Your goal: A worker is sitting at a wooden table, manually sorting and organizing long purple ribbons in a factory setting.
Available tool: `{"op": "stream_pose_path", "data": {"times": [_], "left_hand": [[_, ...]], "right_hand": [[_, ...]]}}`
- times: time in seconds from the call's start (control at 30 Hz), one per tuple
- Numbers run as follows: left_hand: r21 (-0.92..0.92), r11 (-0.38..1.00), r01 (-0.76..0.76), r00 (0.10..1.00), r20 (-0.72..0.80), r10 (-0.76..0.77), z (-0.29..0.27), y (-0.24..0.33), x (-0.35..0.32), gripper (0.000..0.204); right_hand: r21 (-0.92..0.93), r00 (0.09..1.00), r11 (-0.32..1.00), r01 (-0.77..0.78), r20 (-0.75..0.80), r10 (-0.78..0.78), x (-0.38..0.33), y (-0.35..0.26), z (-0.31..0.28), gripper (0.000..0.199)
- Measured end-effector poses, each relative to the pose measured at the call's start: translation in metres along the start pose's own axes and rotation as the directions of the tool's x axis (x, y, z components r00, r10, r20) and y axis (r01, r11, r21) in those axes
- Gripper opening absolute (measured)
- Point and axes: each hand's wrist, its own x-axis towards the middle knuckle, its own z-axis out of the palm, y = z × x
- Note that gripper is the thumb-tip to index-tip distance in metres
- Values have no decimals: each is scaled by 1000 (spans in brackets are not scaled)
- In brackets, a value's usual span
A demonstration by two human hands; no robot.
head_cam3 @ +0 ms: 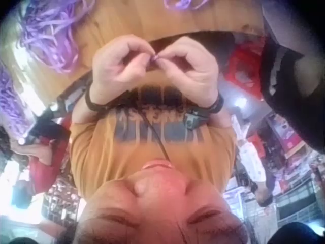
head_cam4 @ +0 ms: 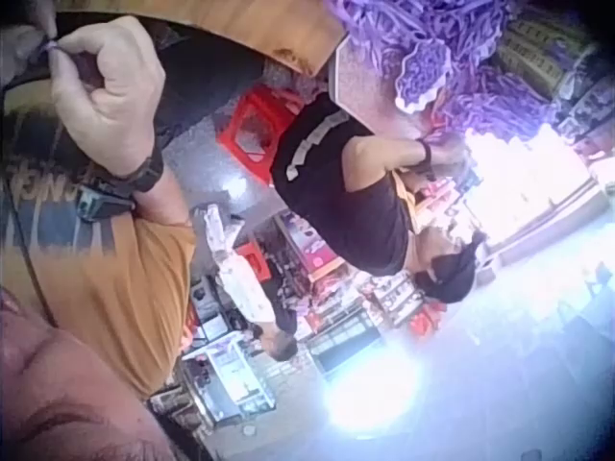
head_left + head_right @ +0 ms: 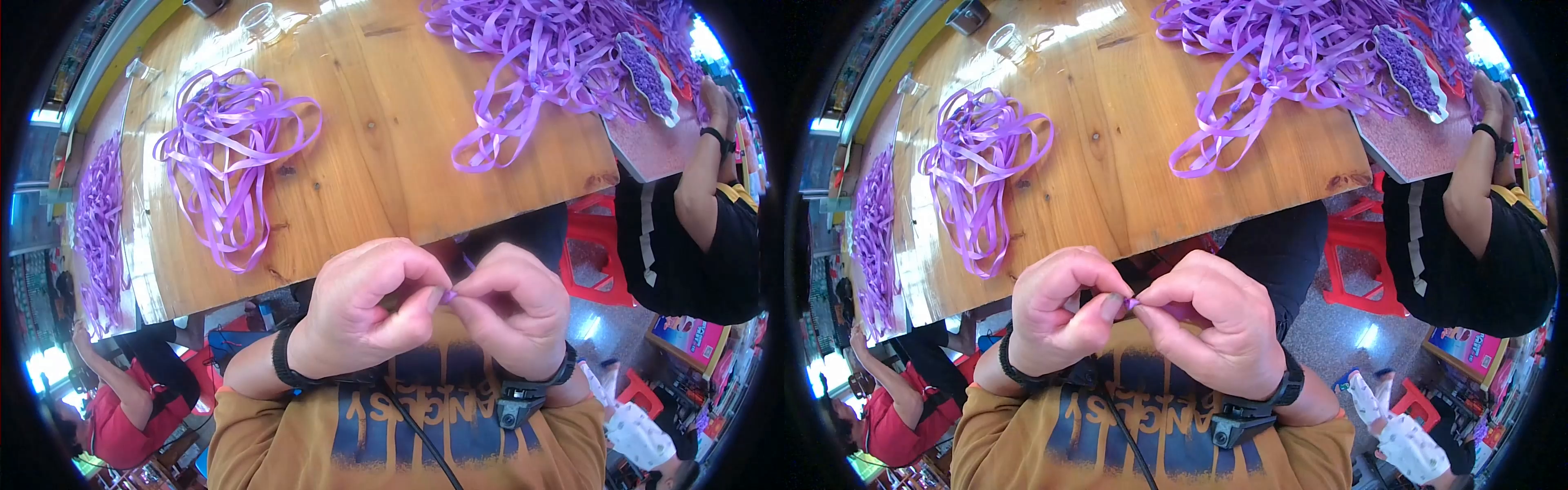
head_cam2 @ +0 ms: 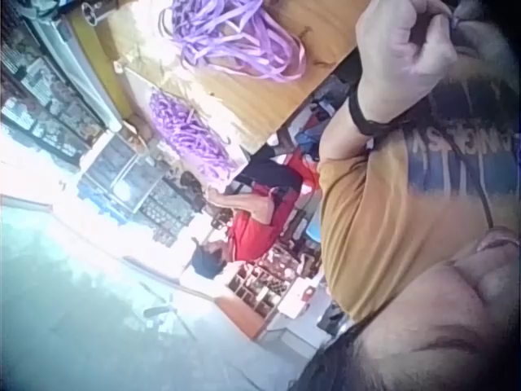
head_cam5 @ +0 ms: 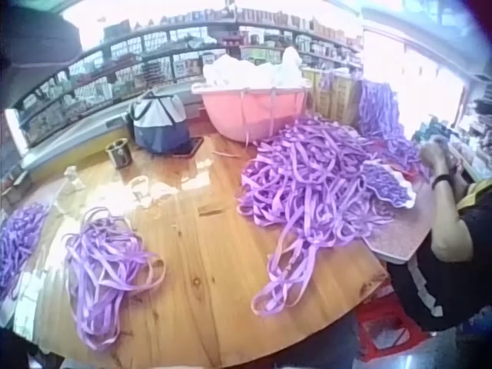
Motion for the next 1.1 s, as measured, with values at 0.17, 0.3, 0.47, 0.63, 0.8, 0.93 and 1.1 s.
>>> {"op": "stream_pose_path", "data": {"times": [0.17,0.3,0.47,0.63,0.8,0.93,1.1], "left_hand": [[-8,999,36,999,39,-36,-1,-1,-1,9],[-63,987,145,986,96,-139,-3,-3,-4,12],[-15,999,41,994,102,-39,-11,-3,0,24],[323,894,-311,949,162,271,-8,7,11,34],[436,825,-360,930,235,282,-5,4,8,21],[435,830,-349,931,264,253,-9,9,6,17],[213,941,-262,938,285,197,-14,6,5,14]], "right_hand": [[-67,999,997,-43,29,45,0,-6,0,12],[53,999,998,-37,-35,39,-8,-1,1,14],[149,994,987,-58,-84,71,-12,0,-4,18],[145,998,989,-14,-55,22,-11,-2,-3,17],[182,998,982,-54,-17,58,-10,-4,-5,15],[313,988,937,-157,63,144,-13,-9,-8,15],[282,992,953,-112,81,93,-8,-15,-14,15]]}}
